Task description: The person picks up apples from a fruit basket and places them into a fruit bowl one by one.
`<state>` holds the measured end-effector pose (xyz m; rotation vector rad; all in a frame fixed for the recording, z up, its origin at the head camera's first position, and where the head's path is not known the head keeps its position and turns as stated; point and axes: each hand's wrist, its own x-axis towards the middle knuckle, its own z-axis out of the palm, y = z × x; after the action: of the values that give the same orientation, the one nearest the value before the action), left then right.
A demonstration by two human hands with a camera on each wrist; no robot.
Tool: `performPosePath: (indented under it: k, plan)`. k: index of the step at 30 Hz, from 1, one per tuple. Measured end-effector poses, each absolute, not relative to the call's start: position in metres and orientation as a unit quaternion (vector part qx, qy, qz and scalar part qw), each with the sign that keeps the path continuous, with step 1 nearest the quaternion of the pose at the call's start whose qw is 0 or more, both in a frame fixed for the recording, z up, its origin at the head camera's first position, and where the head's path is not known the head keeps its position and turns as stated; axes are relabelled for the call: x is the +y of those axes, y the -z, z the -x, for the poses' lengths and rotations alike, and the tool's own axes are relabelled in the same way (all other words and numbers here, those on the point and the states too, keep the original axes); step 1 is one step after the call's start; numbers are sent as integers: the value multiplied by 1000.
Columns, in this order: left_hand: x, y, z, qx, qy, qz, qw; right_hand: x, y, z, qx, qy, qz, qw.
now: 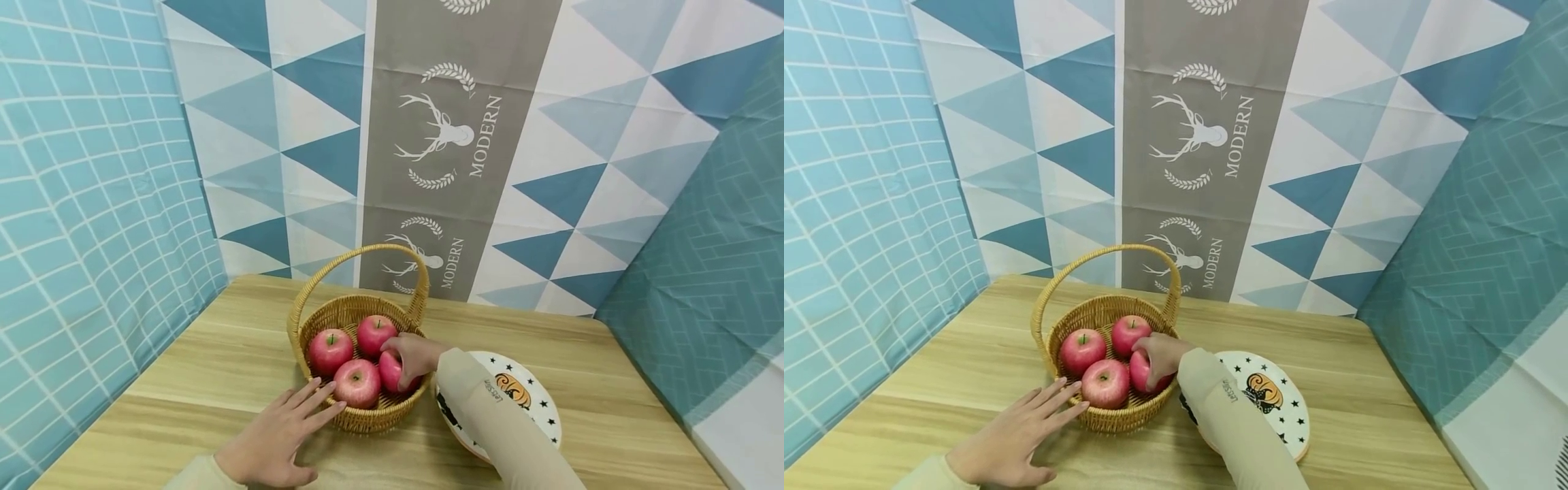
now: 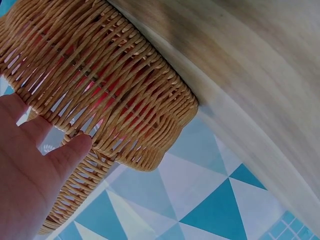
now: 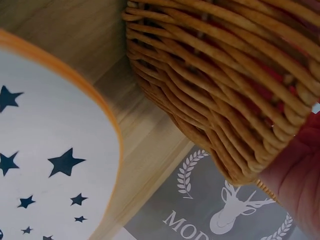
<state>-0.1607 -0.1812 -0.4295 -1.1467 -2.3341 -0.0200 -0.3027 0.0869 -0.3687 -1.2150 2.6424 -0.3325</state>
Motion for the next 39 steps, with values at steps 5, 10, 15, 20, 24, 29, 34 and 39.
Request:
performPosePath:
  k: [5, 10, 15, 20, 24, 29, 34, 39]
  plan:
    - [-183, 432, 162, -862, 14, 424, 277, 87, 362, 303, 897, 124, 411, 110]
    - [-182, 432, 165, -865, 17, 423, 270, 87, 355, 302, 901, 115, 404, 110]
    - [-182, 430, 164, -866, 18, 423, 265, 84, 347, 301, 900, 111, 407, 106]
    - [-182, 430, 163, -869, 18, 421, 259, 82, 338, 300, 900, 108, 410, 103]
    - [-182, 430, 163, -870, 19, 419, 259, 83, 331, 300, 897, 107, 415, 107]
    - [-183, 429, 164, -866, 20, 422, 266, 87, 321, 303, 896, 111, 416, 107]
    - [-184, 427, 166, -869, 20, 423, 255, 89, 310, 304, 901, 107, 407, 101]
    - [-181, 431, 167, -871, 8, 424, 247, 98, 306, 301, 908, 111, 388, 113]
